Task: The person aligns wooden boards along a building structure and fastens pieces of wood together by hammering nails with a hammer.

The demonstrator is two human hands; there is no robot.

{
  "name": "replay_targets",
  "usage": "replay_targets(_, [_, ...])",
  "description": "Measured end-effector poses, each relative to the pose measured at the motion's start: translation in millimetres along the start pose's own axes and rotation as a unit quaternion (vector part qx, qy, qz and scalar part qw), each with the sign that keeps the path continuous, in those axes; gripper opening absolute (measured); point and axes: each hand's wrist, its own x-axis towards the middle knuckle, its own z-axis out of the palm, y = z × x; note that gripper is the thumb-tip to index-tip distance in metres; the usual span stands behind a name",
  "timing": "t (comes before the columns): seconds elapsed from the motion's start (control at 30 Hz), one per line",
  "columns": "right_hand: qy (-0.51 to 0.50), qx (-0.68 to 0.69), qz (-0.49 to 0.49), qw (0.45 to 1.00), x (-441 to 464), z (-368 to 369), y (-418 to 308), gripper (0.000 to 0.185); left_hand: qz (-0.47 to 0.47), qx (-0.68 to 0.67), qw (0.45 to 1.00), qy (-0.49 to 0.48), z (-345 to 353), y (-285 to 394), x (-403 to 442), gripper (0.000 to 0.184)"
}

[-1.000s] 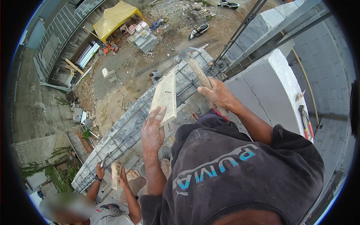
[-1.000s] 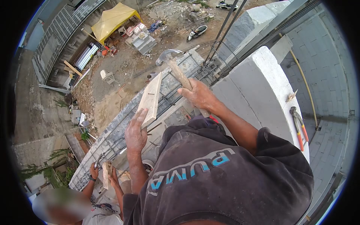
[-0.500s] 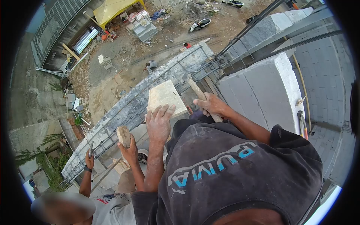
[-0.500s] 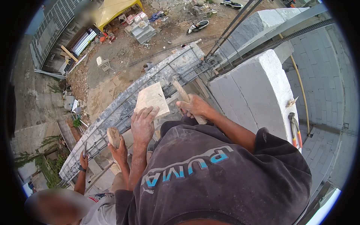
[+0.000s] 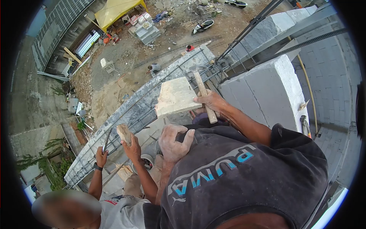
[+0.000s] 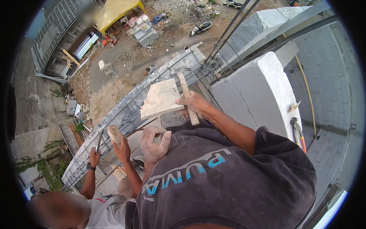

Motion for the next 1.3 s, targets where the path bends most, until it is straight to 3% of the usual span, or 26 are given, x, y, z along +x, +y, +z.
replay_targets(0.1, [-0.014, 0.056, 0.020, 0.998, -4.1, -6.0, -2.1, 0.035, -0.171, -0.192, 0.965, -0.058, 13.9, -30.2, 7.2, 0.052])
replay_targets(0.2, [-0.035, 0.085, 0.029, 0.995, -17.7, 4.0, -9.6, 0.037, -0.166, -0.386, 0.907, 0.018, 38.9, -37.2, 34.4, 0.061])
replay_targets(0.3, [-0.039, 0.062, 0.019, 0.997, -30.2, 20.2, -8.2, 0.039, -0.201, -0.449, 0.867, 0.076, 50.2, -4.7, 76.8, 0.063])
replay_targets(0.47, [-0.025, -0.040, 0.004, 0.999, -56.5, 17.7, -22.6, 0.038, -0.104, -0.318, 0.931, 0.148, 33.9, 2.2, 95.9, 0.046])
replay_targets(0.53, [-0.025, -0.149, -0.020, 0.988, -64.0, -0.4, -28.0, 0.033, -0.067, -0.209, 0.964, 0.150, 8.6, 14.0, 98.5, 0.040])
replay_targets(0.6, [-0.006, -0.249, -0.034, 0.968, -73.6, -18.8, -32.5, 0.032, -0.046, -0.088, 0.987, 0.129, -15.0, 34.9, 100.0, 0.041])
replay_targets(0.67, [0.038, -0.366, -0.032, 0.929, -79.6, -37.7, -32.1, 0.043, -0.042, 0.022, 0.993, 0.111, -30.6, 54.7, 101.3, 0.043])
replay_targets(0.77, [0.033, -0.495, -0.116, 0.860, -83.0, -58.3, -23.2, 0.049, -0.046, 0.142, 0.986, 0.071, -35.0, 67.3, 115.8, 0.046])
replay_targets(0.93, [-0.016, -0.585, -0.039, 0.810, -79.3, -46.6, -27.9, 0.048, -0.022, 0.257, 0.966, 0.017, -11.3, 50.2, 139.0, 0.051])
replay_targets(1.07, [-0.041, -0.621, 0.004, 0.782, -66.6, -27.9, -28.6, 0.043, 0.011, 0.251, 0.968, 0.018, -1.6, 47.6, 150.8, 0.048])
replay_targets(1.3, [-0.039, -0.645, -0.049, 0.761, -62.1, -22.9, -34.6, 0.031, 0.020, 0.267, 0.964, 0.005, -0.6, 56.4, 169.1, 0.044])
